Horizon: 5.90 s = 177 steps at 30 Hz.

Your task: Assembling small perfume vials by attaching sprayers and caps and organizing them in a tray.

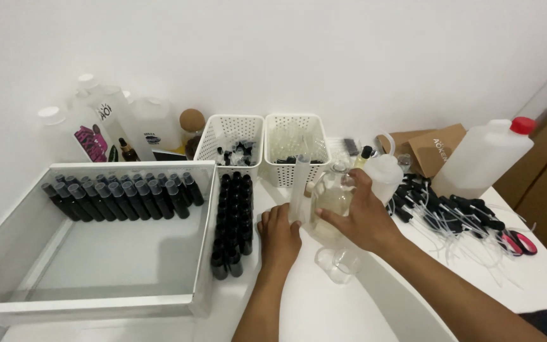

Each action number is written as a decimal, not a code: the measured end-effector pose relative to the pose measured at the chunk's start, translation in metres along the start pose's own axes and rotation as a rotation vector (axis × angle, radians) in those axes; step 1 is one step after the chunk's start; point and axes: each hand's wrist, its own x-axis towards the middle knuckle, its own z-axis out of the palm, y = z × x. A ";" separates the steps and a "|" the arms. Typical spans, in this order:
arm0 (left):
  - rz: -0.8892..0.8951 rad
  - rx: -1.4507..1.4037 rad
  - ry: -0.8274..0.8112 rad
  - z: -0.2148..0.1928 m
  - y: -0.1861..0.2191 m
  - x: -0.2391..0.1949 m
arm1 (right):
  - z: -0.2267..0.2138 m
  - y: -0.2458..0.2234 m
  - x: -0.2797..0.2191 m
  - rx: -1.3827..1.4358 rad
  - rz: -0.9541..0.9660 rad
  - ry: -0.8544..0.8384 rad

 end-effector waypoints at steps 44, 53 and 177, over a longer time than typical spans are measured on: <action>-0.046 0.119 -0.022 0.005 -0.002 0.002 | -0.099 -0.053 0.026 -0.313 -0.200 -0.366; -0.038 0.081 -0.019 0.004 -0.002 0.002 | -0.109 -0.059 0.030 -0.305 -0.243 -0.378; -0.046 0.048 -0.040 -0.008 0.010 -0.002 | -0.138 -0.099 0.051 -0.431 -0.133 -0.571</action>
